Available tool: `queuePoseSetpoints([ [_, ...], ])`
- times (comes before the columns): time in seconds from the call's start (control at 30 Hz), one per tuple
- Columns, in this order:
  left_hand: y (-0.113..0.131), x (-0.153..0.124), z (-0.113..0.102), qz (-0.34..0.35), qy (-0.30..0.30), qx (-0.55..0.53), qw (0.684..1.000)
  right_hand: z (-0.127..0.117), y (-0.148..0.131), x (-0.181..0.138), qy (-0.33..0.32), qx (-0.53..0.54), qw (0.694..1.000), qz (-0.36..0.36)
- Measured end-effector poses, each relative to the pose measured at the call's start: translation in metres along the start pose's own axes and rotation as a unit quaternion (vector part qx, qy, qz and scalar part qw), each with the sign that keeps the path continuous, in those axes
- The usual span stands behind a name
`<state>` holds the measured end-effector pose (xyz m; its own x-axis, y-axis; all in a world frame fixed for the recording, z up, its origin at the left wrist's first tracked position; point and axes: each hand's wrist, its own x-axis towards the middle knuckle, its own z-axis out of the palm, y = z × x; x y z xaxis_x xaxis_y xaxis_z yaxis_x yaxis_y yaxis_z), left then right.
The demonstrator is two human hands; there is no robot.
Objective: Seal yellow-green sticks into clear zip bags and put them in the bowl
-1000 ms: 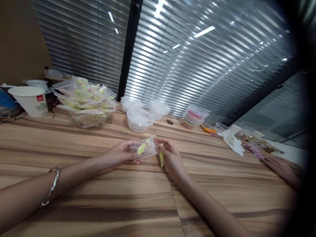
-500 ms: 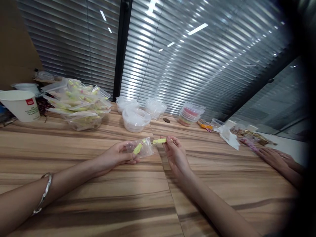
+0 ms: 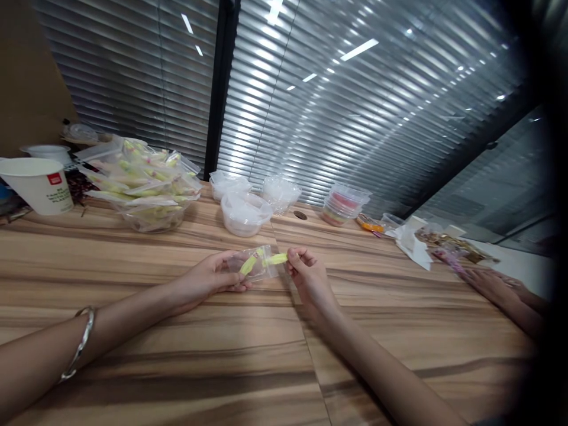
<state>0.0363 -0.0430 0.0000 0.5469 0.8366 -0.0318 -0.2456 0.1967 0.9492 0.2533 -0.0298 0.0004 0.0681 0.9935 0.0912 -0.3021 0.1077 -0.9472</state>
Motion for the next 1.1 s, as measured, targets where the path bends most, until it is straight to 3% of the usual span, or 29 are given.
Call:
queuePoseSetpoints([
  [0.43, 0.0033, -0.0011, 0.0033, 0.002, 0.012, 0.002, 1.0, -0.0032, 0.0064, -0.0013, 0.045, -0.043, 0.998, -0.007],
  [0.73, 0.0061, -0.0016, 0.0057, 0.005, 0.006, 0.0, 1.0, -0.0005, 0.0072, -0.0014, -0.053, -0.06, 0.994, 0.08],
  [1.1, 0.0053, -0.0004, 0.0044, 0.0, -0.009, -0.02, 1.0, -0.0034, 0.0087, -0.0018, -0.109, -0.085, 0.99, 0.039],
])
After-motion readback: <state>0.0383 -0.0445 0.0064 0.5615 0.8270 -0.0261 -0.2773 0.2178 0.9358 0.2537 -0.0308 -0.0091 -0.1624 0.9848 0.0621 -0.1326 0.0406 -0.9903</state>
